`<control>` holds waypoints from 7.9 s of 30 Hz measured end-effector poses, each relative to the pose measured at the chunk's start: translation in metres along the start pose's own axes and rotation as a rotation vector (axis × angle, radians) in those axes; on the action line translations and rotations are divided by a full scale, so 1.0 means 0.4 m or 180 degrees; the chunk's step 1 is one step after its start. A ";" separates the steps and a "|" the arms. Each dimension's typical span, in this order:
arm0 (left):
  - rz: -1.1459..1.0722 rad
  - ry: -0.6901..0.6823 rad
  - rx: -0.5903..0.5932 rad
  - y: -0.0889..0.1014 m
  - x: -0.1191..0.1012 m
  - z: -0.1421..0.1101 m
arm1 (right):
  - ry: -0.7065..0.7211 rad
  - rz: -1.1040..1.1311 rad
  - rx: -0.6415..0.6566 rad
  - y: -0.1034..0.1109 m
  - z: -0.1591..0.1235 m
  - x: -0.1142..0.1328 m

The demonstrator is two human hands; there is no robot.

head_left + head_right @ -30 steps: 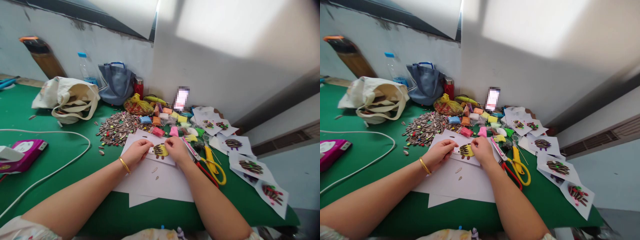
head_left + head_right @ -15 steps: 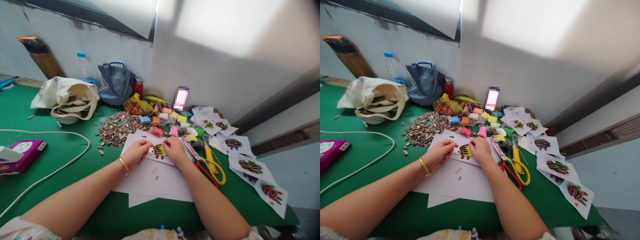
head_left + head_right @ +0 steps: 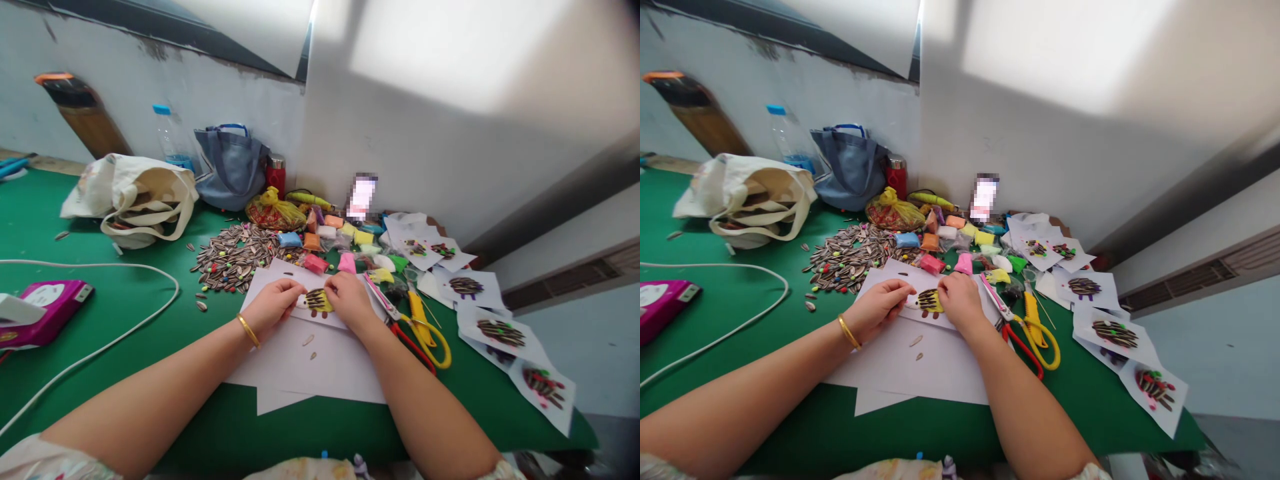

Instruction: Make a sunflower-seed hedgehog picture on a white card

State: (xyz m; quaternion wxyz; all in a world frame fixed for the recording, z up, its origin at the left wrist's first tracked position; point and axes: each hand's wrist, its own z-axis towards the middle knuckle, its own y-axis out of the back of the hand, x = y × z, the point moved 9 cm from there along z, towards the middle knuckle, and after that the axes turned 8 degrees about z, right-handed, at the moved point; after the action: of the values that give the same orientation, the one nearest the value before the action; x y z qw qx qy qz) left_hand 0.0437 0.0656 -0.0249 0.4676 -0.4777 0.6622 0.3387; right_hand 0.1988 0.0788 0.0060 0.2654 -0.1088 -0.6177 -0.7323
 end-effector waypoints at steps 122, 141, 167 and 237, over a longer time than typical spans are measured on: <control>-0.1061 0.0378 0.0376 -0.022 0.014 -0.010 | 0.0281 -0.0329 -0.0118 0.042 -0.033 0.047; -0.0347 0.0414 0.1041 -0.098 0.017 -0.054 | 0.1001 0.0813 0.0085 0.029 -0.089 0.193; 0.0357 -0.0416 0.0313 -0.034 -0.031 -0.025 | -0.0099 0.2191 -0.0092 0.052 -0.070 0.070; -0.0557 0.0583 0.1113 -0.099 0.011 -0.067 | 0.1488 0.0425 0.0090 0.036 -0.106 0.230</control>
State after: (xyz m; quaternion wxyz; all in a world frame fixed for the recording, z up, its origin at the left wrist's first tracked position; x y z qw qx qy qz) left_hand 0.0729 0.0278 -0.0203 0.5089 -0.4737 0.7066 0.1320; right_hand 0.1365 0.0134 0.0541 0.4504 0.0268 -0.5411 -0.7096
